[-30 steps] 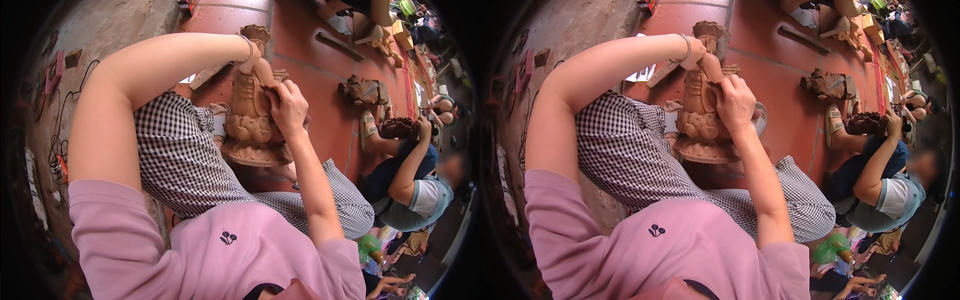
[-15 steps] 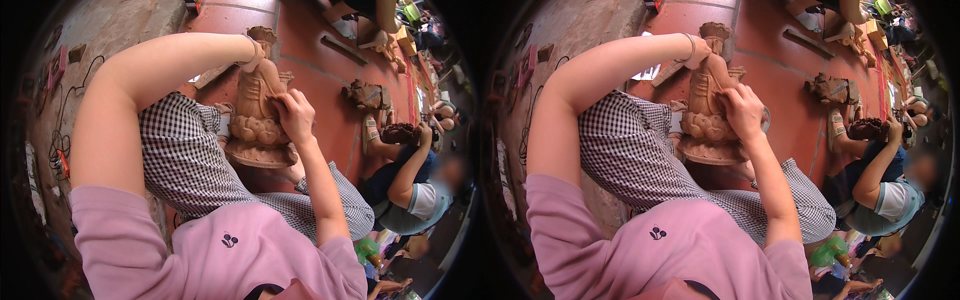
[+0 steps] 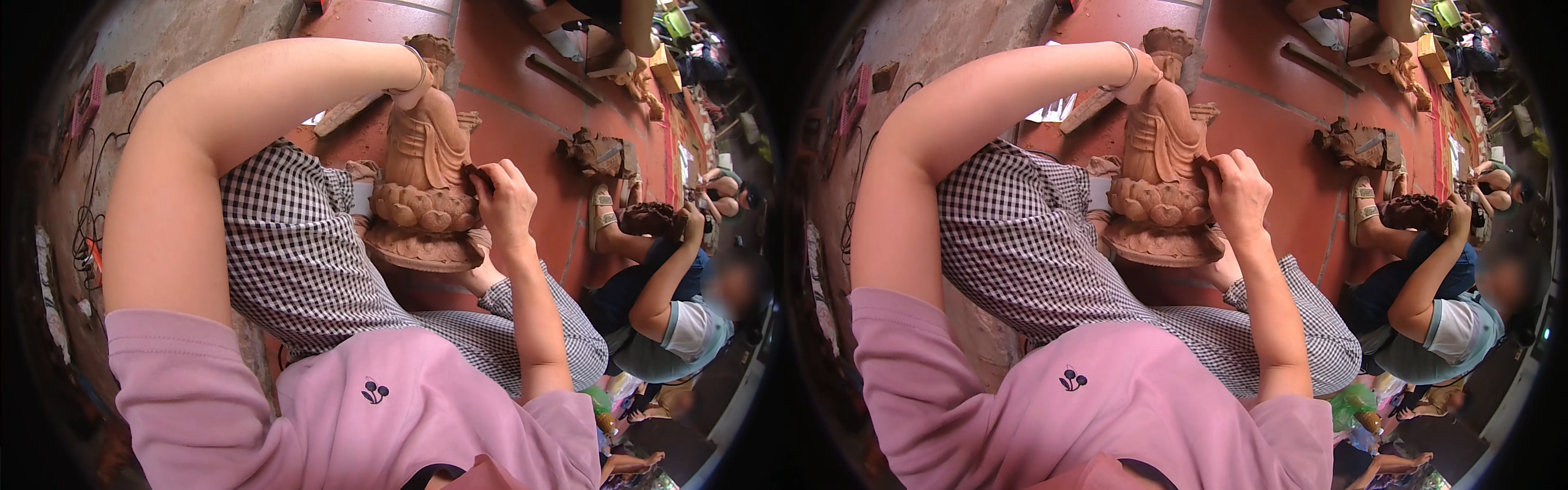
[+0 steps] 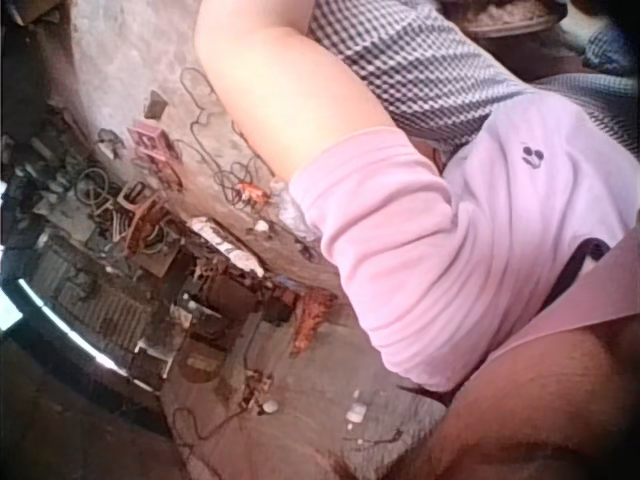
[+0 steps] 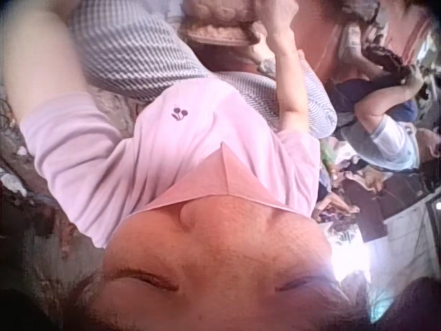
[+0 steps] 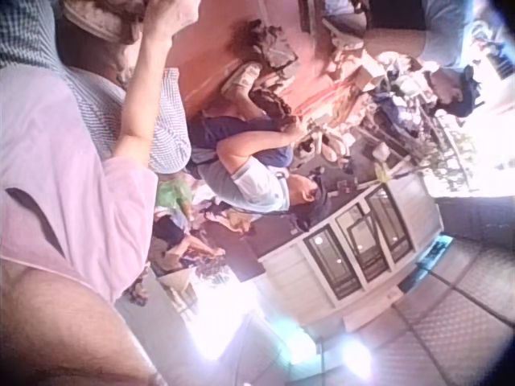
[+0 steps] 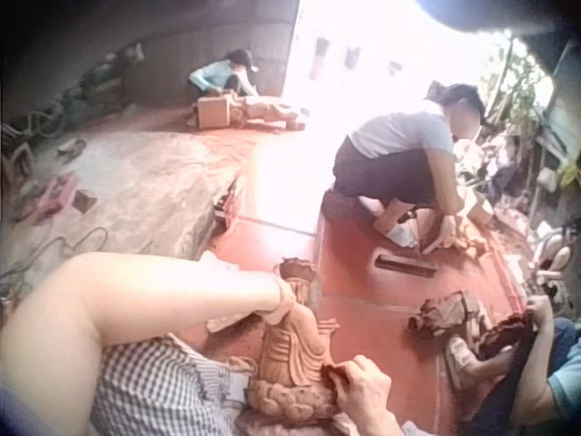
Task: The person carves a clay sculpture of a seated figure using a metal tool and sandpaper. They refine the folds of the garment and smooth the surface while seated on the floor in a workshop.
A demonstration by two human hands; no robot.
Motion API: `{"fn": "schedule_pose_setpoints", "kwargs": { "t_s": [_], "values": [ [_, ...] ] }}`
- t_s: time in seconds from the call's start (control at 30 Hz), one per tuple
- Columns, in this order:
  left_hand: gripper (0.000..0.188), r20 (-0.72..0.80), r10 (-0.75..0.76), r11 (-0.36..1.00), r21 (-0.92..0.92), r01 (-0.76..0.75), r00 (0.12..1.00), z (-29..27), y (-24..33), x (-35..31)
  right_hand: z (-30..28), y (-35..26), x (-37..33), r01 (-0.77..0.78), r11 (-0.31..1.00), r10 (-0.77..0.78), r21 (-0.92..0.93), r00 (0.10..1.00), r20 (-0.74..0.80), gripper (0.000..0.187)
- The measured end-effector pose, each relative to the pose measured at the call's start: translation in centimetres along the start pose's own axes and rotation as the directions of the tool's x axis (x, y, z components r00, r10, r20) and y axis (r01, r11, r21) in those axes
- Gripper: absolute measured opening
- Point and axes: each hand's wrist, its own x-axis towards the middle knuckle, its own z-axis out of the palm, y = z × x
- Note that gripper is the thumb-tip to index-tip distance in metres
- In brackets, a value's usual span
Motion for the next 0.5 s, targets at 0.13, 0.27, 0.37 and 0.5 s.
{"fn": "schedule_pose_setpoints", "kwargs": {
  "t_s": [0.13, 0.27, 0.37, 0.5],
  "values": [
    [0.028, -0.010, -0.032, 0.999, -0.022, 0.032, 0.999, 0.9, -0.3, 0.7, 0.5, -2.5, 2.1, -0.041, 0.988, 0.045, 0.152, 0.999, -0.021, 0.013],
    [0.028, 0.087, -0.023, 1.000, 0.009, 0.023, 0.996, -0.4, -0.1, 0.4, 3.9, -4.5, 6.4, -0.027, 1.000, 0.026, -0.014, 0.997, -0.072, 0.017],
    [0.028, 0.074, -0.009, 1.000, -0.003, 0.009, 0.997, -0.6, 0.2, -0.8, 3.2, -4.1, 4.5, -0.049, 0.998, 0.049, 0.025, 0.999, 0.006, 0.018],
    [0.029, 0.105, -0.026, 0.999, -0.017, 0.028, 0.994, -2.7, 1.2, -1.5, 2.1, -3.4, 3.5, -0.075, 0.996, 0.073, 0.038, 0.995, 0.063, 0.020]
  ]
}}
